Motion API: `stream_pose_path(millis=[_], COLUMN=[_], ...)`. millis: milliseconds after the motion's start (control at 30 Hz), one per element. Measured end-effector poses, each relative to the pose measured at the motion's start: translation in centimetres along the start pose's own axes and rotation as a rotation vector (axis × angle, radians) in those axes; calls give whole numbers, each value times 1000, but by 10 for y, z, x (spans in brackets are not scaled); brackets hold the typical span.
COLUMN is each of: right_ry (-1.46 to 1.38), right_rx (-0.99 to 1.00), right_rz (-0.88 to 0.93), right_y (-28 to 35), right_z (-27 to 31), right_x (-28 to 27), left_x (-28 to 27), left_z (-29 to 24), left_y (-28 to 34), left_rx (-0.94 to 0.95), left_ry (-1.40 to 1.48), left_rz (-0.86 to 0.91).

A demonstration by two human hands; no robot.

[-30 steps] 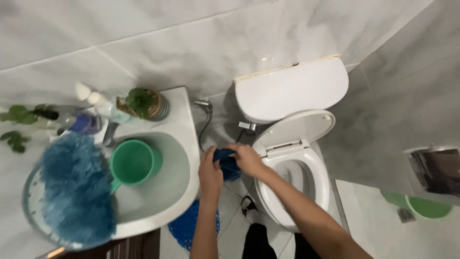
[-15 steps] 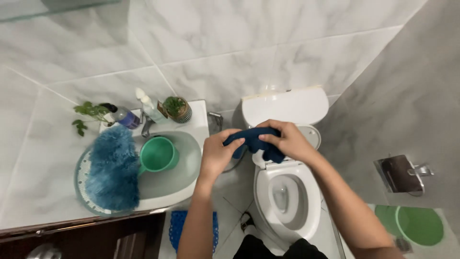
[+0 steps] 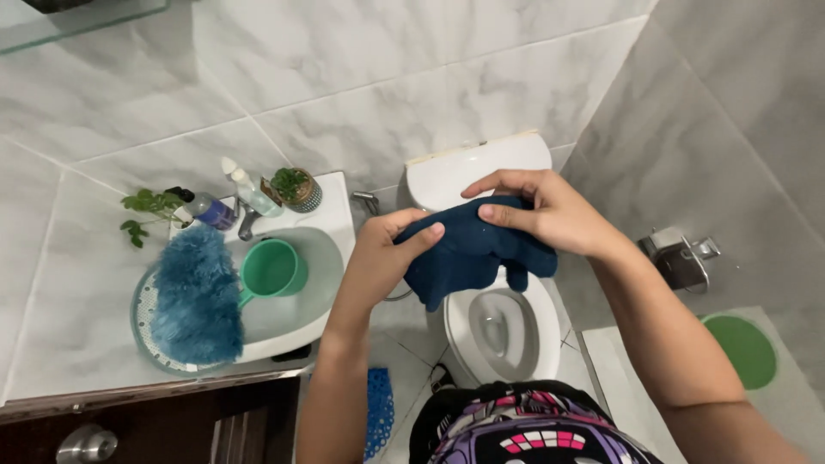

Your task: The person cleans a toilet by wiping the closed lid and seat with a dark blue cloth, then rinses the cloth in a green bowl at the sink. They continue wiping the underside of the lid, the seat rim, and the toilet tank, rinsing the cloth again before closing the lid.

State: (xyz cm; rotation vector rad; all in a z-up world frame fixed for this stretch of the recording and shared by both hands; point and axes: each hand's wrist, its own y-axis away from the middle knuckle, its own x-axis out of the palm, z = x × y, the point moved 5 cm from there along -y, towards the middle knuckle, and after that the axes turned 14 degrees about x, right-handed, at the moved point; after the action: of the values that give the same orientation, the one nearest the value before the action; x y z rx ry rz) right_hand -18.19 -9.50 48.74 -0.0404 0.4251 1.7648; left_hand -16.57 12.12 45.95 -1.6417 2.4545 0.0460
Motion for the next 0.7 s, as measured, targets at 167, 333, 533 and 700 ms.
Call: stream_pose_path(millis=[167,333,533,700], right_ry=[5,354,481,309], right_rx=[-31,-63,-77,-243], right_rz=[4,-27,-134,-117], right_y=[5,26,29,38], right_z=[-9,8,-27,-23], right_x=[-13,-2,-17,-28], left_x=[15,29,46,59], left_z=[-23,-7,0,-1], left_y=[2,-7,-14,-15], left_rx=[16,16,-11,-7], left_ry=[53,137,242,278], left_rz=[6,-44,-40,20])
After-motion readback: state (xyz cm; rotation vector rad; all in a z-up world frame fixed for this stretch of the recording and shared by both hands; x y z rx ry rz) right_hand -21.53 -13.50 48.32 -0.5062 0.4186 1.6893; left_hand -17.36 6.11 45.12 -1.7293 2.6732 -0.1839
